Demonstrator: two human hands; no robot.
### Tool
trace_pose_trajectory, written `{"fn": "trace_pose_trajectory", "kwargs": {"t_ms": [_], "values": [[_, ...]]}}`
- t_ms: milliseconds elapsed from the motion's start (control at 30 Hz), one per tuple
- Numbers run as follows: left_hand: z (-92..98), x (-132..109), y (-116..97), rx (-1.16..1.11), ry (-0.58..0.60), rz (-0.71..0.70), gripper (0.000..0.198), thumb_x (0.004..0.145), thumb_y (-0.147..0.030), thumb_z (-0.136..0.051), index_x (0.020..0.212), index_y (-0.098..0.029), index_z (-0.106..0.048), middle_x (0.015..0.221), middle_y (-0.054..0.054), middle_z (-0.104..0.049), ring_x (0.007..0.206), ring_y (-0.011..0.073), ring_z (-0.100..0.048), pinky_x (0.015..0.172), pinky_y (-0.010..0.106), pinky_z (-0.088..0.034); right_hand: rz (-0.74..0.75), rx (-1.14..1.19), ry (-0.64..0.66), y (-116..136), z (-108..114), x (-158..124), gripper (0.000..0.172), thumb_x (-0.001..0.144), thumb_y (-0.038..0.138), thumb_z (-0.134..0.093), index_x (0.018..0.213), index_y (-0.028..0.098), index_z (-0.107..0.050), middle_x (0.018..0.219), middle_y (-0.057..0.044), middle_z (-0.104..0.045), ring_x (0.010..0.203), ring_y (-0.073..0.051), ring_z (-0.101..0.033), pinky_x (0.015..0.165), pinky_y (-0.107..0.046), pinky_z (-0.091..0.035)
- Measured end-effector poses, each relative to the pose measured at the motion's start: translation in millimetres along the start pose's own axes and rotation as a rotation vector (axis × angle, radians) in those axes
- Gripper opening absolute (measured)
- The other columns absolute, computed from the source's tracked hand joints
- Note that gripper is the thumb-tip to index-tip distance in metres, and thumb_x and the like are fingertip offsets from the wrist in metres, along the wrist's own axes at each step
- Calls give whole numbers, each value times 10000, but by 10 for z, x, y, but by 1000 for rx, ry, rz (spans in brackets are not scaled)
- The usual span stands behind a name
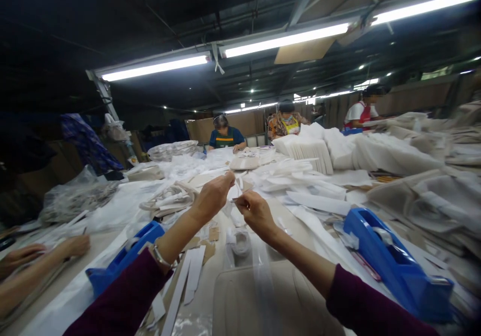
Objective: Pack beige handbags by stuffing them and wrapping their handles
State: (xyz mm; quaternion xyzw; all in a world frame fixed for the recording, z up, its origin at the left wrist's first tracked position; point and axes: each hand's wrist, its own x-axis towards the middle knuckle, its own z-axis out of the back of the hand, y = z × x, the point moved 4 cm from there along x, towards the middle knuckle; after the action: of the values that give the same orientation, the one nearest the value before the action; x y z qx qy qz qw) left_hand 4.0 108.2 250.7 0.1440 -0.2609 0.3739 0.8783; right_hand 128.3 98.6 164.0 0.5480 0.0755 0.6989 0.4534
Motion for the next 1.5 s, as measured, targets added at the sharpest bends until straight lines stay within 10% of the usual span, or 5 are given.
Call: {"fn": "trace_pose_trajectory", "kwargs": {"t_ms": [367, 567, 700, 1000, 1500], "values": [[-178, 61, -538, 181, 362, -31, 202, 845, -155, -464, 1040, -205, -482, 718, 48, -654, 677, 229, -634, 567, 268, -348, -278, 740, 345, -76, 197, -349, 824, 547, 161, -780, 1293, 274, -450, 1116, -31, -542, 978, -196, -515, 882, -349, -417], [-246, 48, -872, -187, 363, -67, 88, 851, -237, -483, 937, -242, -503, 676, -12, -598, 622, 167, -572, 544, 242, -306, -348, 1122, 545, 5, 256, -460, 263, 633, 312, -774, 780, 153, -623, 751, -27, -614, 733, -169, -560, 788, -331, -451], [-259, 122, -717, -347, 280, 29, 64, 847, -196, -463, 880, -226, -508, 648, -36, -568, 582, 124, -516, 567, 226, -327, -352, 1163, 557, -139, 367, -498, 390, 725, 338, -727, 1054, 183, -586, 647, 48, -495, 572, -102, -477, 701, -306, -483], [-1026, 310, -351, -1086, 236, 470, 100, 869, -283, -487, 855, -196, -439, 481, -95, -419, 362, 49, -317, 416, 162, -282, -597, 964, 343, -796, 654, -157, 294, 662, 372, -766, 771, 132, -636, 644, 32, -496, 503, -45, -374, 521, -210, -357], [-1938, -242, -381, -143, 558, 559, 137, 739, -85, -574, 798, -105, -697, 886, 212, -697, 937, 351, -650, 787, 441, -477, -758, 70, 797, -1845, -65, 325, 118, 532, 50, -685, 484, 131, -615, 375, 17, -514, 421, -63, -358, 444, -197, -263]]}}
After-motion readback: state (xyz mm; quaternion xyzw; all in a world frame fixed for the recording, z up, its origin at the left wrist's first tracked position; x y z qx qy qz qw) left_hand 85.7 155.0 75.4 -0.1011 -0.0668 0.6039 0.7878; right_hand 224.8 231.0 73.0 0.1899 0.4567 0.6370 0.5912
